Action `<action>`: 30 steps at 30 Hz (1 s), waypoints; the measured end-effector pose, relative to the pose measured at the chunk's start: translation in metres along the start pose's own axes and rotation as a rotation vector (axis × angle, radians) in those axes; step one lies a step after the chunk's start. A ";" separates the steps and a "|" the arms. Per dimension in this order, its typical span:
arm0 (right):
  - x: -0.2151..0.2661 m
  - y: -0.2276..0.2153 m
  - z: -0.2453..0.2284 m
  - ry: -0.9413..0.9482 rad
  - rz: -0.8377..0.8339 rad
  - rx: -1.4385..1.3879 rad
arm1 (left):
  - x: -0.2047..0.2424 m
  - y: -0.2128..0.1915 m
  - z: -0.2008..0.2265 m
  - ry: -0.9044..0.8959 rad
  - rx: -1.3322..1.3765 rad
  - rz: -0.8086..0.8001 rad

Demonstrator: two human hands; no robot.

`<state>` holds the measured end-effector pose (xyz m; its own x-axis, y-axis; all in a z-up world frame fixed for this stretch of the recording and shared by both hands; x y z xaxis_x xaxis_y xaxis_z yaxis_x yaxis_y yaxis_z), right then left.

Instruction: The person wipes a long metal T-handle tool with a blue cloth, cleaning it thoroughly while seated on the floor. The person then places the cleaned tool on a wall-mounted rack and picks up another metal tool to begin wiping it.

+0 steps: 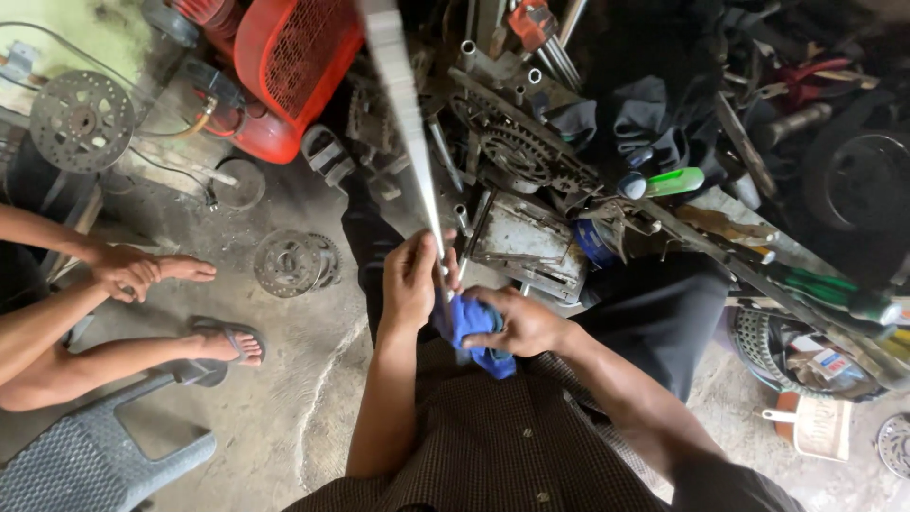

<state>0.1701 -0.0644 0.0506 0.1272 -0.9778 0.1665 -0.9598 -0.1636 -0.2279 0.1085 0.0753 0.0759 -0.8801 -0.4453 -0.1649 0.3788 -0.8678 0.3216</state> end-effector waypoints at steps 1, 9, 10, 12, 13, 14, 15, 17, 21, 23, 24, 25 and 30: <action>-0.002 0.005 -0.004 -0.052 -0.048 0.040 | 0.000 -0.001 -0.009 -0.077 0.052 0.042; 0.005 -0.002 0.000 -0.173 0.189 -0.069 | -0.004 0.002 -0.003 -0.183 0.074 0.130; 0.006 -0.004 0.009 -0.124 0.243 -0.194 | -0.003 0.001 0.004 -0.129 0.067 0.119; 0.008 -0.008 0.017 -0.069 0.303 -0.319 | -0.004 0.001 0.011 -0.078 0.063 0.101; 0.008 -0.013 0.017 -0.084 0.340 -0.438 | -0.004 -0.003 0.011 -0.098 0.036 0.138; 0.008 -0.018 0.017 -0.098 0.376 -0.557 | -0.003 -0.007 0.012 -0.118 0.009 0.174; 0.006 -0.017 0.017 -0.098 0.373 -0.557 | -0.002 -0.010 0.006 -0.118 0.009 0.178; 0.005 -0.023 0.016 -0.179 0.426 -0.655 | -0.004 -0.009 0.010 0.072 -0.060 0.085; -0.006 -0.029 -0.003 -0.223 0.387 -0.625 | -0.005 -0.001 0.015 0.110 -0.117 0.076; -0.011 -0.025 -0.016 -0.259 0.365 -0.421 | -0.004 0.000 0.019 -0.034 -0.398 0.175; -0.013 -0.022 -0.015 -0.256 0.366 -0.424 | -0.005 0.004 0.024 -0.038 -0.397 0.176; -0.016 -0.020 -0.014 -0.262 0.364 -0.412 | -0.007 0.006 0.027 -0.110 -0.531 0.177; -0.030 -0.001 0.014 -0.267 0.352 -0.491 | -0.010 0.021 0.039 -0.156 -0.705 0.121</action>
<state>0.1712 -0.0363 0.0325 -0.2179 -0.9713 -0.0957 -0.9499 0.1886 0.2494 0.1140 0.0700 0.1208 -0.8312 -0.5558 -0.0150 0.5240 -0.7739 -0.3558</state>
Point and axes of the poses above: each hand's wrist, its own x-axis away from the middle knuckle, its own y-axis out of the palm, z = x × y, the point moved 8 cm from there along -x, towards the middle knuckle, and after that the axes turned 11 degrees about -z, right-handed, at the moved point
